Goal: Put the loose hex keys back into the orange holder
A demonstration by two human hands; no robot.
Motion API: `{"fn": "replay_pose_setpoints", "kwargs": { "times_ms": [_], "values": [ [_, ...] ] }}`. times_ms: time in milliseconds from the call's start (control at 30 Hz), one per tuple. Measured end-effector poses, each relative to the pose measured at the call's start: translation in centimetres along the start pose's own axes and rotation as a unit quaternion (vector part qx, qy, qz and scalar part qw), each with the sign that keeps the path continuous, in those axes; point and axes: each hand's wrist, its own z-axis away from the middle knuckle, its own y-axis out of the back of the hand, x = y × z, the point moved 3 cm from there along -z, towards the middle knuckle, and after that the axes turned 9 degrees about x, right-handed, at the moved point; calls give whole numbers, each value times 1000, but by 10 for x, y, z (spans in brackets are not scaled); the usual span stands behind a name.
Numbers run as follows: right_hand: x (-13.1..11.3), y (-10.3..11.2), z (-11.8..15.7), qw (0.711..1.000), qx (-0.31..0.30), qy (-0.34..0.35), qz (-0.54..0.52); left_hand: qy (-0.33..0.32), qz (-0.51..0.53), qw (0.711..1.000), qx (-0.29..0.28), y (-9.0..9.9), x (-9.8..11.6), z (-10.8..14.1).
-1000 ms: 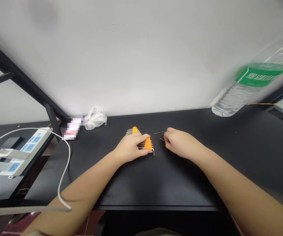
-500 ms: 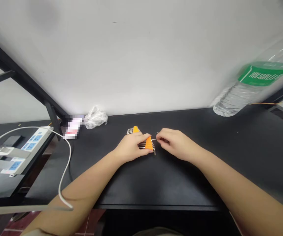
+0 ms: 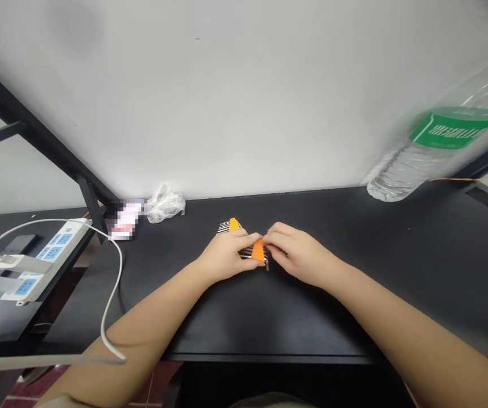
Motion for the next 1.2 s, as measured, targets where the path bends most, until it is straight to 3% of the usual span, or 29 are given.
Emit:
{"fn": "replay_pose_setpoints", "kwargs": {
  "times_ms": [133, 233, 400, 567, 700, 867, 1100, 1200],
  "values": [
    [-4, -5, -3, 992, 3, -47, -114, -10, 9, 1000, -11, -1, 3, 0],
    [7, -3, -4, 984, 23, -89, -154, -7, 11, 1000, -3, -1, 1, 0],
    [48, 8, 0, 991, 59, -117, 15, 9, 22, 1000, 3, -1, -3, 1],
    [71, 3, 3, 985, -15, -89, 150, 14, 20, 1000, 1, -3, -5, 3],
    [61, -1, 1, 978, -53, -81, 182, 13, 20, 1000, -1, -2, -5, 2],
    [43, 1, 4, 969, -88, -122, 198, 18, 18, 1000, -3, -2, -6, 2],
    [22, 11, -2, 993, -70, -90, 37, 10, 9, 1000, 12, -1, -7, 1],
    [19, 11, -3, 997, -45, -66, 20, 9, 4, 1000, 17, 0, -6, 1]
  ]
}}
